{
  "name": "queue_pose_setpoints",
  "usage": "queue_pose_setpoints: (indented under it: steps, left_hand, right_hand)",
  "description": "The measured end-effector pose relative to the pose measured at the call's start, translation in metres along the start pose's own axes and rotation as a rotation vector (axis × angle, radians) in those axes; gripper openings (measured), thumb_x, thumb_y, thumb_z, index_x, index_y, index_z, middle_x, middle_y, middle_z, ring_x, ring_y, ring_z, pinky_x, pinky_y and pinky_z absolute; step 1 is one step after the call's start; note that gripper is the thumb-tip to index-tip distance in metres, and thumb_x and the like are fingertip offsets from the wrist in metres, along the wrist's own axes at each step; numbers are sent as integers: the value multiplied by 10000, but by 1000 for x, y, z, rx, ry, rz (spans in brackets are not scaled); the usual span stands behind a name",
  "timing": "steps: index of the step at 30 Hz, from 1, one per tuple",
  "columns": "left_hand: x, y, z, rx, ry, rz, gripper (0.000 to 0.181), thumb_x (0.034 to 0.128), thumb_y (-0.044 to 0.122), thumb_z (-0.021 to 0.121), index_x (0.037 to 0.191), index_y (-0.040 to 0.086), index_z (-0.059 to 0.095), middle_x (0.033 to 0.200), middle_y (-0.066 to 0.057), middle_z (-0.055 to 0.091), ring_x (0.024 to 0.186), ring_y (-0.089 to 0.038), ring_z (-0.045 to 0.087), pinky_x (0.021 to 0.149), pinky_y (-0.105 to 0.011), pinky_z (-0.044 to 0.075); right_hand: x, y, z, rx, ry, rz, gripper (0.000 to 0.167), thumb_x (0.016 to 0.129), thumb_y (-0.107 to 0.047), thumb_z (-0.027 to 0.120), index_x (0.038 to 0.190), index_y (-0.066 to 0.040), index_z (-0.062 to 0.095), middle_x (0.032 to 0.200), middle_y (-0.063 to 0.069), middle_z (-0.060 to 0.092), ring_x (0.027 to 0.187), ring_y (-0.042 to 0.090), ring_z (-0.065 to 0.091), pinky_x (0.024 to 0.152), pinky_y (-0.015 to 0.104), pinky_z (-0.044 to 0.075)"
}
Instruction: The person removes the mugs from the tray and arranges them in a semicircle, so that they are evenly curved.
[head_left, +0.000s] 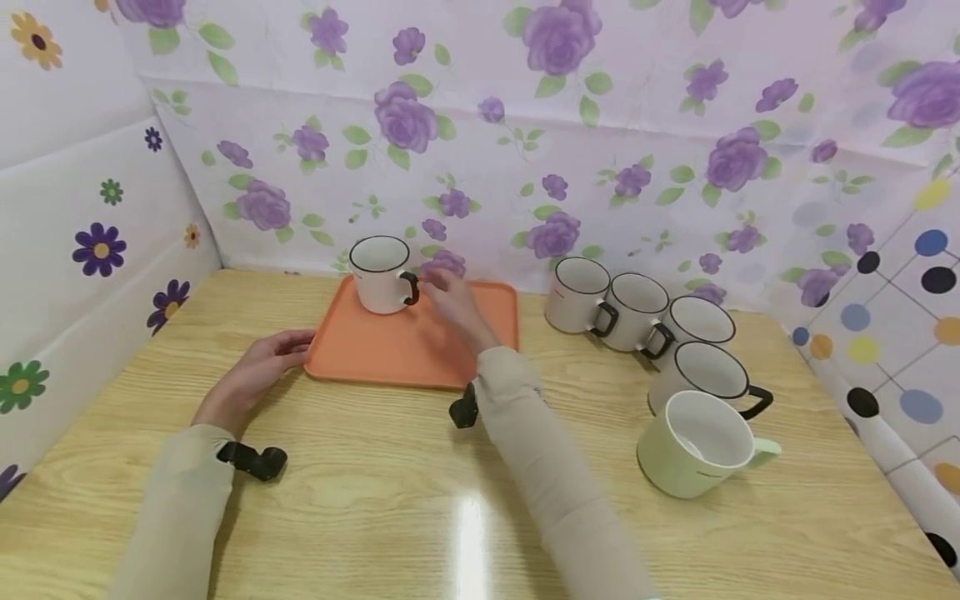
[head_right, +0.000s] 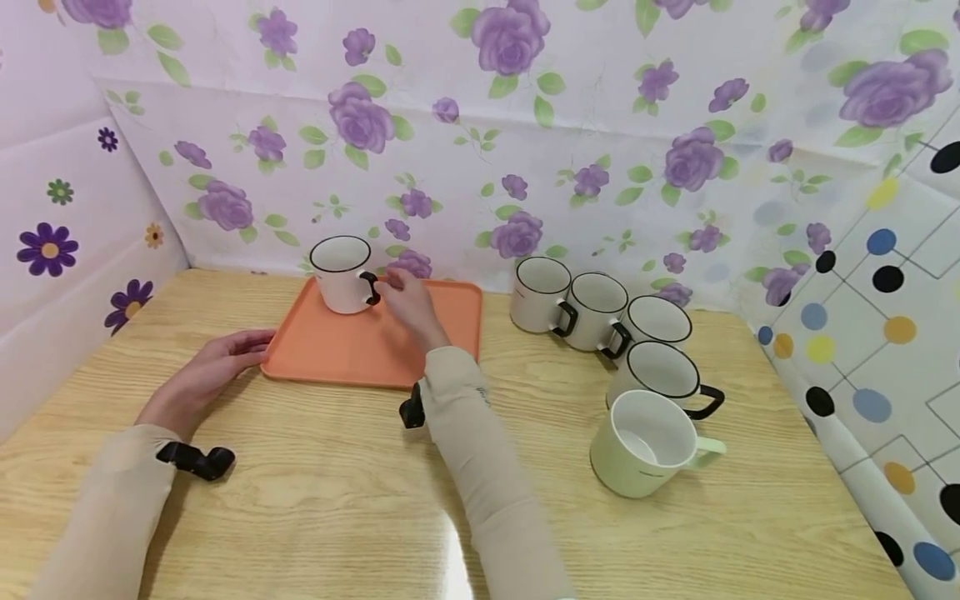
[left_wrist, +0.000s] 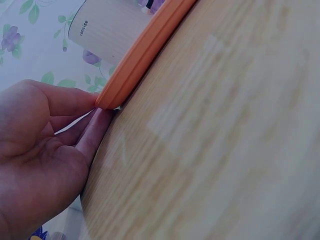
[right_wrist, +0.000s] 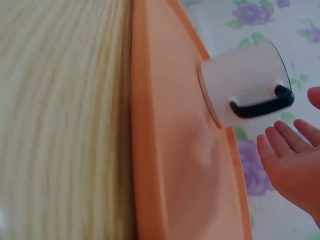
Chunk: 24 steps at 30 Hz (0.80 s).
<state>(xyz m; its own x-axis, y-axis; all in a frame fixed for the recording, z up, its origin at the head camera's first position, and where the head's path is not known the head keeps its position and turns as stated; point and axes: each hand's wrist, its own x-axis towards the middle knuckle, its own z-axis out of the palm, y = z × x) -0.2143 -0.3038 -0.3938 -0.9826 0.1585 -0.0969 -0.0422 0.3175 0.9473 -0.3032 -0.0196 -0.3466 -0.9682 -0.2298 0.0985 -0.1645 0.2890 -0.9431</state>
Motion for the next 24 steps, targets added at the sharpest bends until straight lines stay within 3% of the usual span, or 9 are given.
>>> queue_pose_setpoints:
  steps: [4, 10, 14, 16, 18, 22, 24]
  left_hand:
    - [2, 1, 2, 3, 4, 0, 487, 1030, 60, 437, 1464, -101, 285, 1443, -295, 351, 1231, -254, 422, 876, -145, 417]
    - [3, 0, 3, 14, -2, 14, 481, 1026, 56, 447, 1453, -111, 302, 1425, -308, 365, 1091, -69, 481, 862, -139, 427]
    - [1, 1, 1, 20, -2, 29, 474, 1025, 46, 440, 1450, -115, 304, 1417, -312, 371, 1058, -30, 480, 861, -137, 426]
    - [1, 1, 1, 15, 2, 28, 474, 1023, 40, 440, 1449, -116, 303, 1416, -313, 371, 1054, -23, 479, 865, -137, 425]
    - [2, -1, 1, 7, 5, 23, 476, 1020, 36, 447, 1448, -117, 305, 1415, -315, 371, 1045, -14, 481, 866, -137, 425]
    - [2, -3, 0, 1, 12, 21, 479, 1016, 35, 458, 1444, -121, 309, 1413, -318, 373, 1047, -14, 480, 867, -137, 425]
    - [1, -3, 0, 2, 14, 22, 481, 1016, 38, 458, 1445, -121, 308, 1418, -317, 369, 1058, -21, 474, 867, -136, 423]
  right_hand:
    - [0, -2, 10, 36, -14, -13, 409, 977, -228, 591, 1325, -15, 571, 1289, 121, 598, 1209, 232, 528, 944, 333, 451]
    - [-1, 0, 15, 41, 18, 7, 326, 972, -169, 591, 1248, 4, 609, 1146, 143, 657, 1078, 256, 604, 855, 314, 484]
    - [-4, 2, 14, 24, 27, -5, 235, 982, -200, 573, 961, 21, 652, 957, 190, 658, 929, 336, 625, 756, 332, 506]
    - [-6, 4, 14, 29, 35, 1, 308, 985, -230, 563, 777, -5, 592, 792, 163, 620, 818, 347, 603, 698, 351, 501]
    - [-8, 6, 14, 65, 38, 7, 383, 990, -242, 545, 690, -6, 514, 711, 183, 558, 759, 383, 559, 690, 408, 493]
    - [-8, 10, 18, 183, 34, 23, 369, 993, -201, 514, 685, -4, 558, 653, 93, 532, 656, 262, 530, 755, 499, 487]
    - [-6, 11, 21, 213, 30, 32, 359, 999, -191, 501, 701, -8, 582, 667, 68, 545, 623, 175, 513, 739, 464, 490]
